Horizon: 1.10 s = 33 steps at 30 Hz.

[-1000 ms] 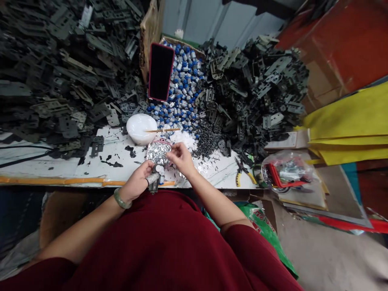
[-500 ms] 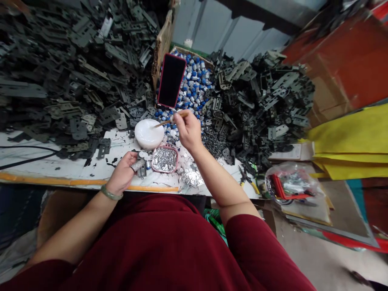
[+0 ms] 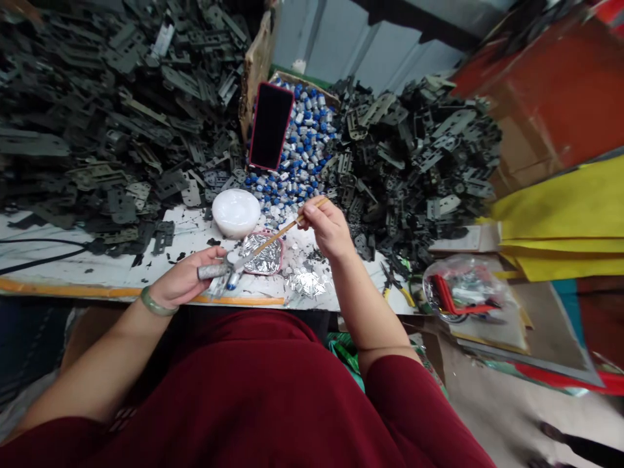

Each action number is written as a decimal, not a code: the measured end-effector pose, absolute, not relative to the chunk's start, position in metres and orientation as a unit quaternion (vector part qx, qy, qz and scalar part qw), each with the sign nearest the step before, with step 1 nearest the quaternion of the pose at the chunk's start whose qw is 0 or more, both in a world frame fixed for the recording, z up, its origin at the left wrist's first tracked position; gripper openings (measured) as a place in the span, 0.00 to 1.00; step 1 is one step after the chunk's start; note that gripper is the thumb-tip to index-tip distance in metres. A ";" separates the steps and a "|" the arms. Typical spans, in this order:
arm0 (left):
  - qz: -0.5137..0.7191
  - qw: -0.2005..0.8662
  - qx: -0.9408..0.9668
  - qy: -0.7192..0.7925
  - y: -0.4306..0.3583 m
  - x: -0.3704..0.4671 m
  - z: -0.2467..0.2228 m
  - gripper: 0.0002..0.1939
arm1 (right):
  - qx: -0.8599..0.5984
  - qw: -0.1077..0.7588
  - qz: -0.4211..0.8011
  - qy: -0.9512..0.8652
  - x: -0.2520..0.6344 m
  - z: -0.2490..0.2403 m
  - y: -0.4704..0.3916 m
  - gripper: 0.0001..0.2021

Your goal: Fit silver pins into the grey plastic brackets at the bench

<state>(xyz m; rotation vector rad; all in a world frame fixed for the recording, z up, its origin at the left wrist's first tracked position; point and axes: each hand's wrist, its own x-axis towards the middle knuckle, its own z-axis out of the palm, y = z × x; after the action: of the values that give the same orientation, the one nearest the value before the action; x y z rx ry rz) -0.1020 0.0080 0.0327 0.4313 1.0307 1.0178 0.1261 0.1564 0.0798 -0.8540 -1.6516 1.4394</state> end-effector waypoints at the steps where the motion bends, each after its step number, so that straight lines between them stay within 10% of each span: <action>1: 0.435 0.743 0.201 0.467 0.005 -0.102 0.032 0.14 | -0.330 0.378 0.571 -0.650 0.127 0.081 0.158 0.19; 12: 0.361 0.784 0.215 0.457 -0.008 -0.069 0.029 0.14 | -0.469 0.327 0.457 -0.682 0.092 0.037 0.166 0.07; 20: 0.377 0.787 0.208 0.442 -0.007 -0.066 0.021 0.11 | -0.757 0.322 0.212 -0.527 0.282 0.017 0.151 0.07; 33: 0.381 0.787 0.198 0.443 -0.012 -0.044 0.018 0.16 | -0.754 0.349 0.355 -0.429 0.325 -0.012 0.156 0.11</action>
<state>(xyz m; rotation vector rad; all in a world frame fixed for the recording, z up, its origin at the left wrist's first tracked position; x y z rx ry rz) -0.0438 -0.0115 0.0185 0.4261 0.9539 0.8210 0.3253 0.1564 -0.0120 -1.9544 -1.1108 0.9192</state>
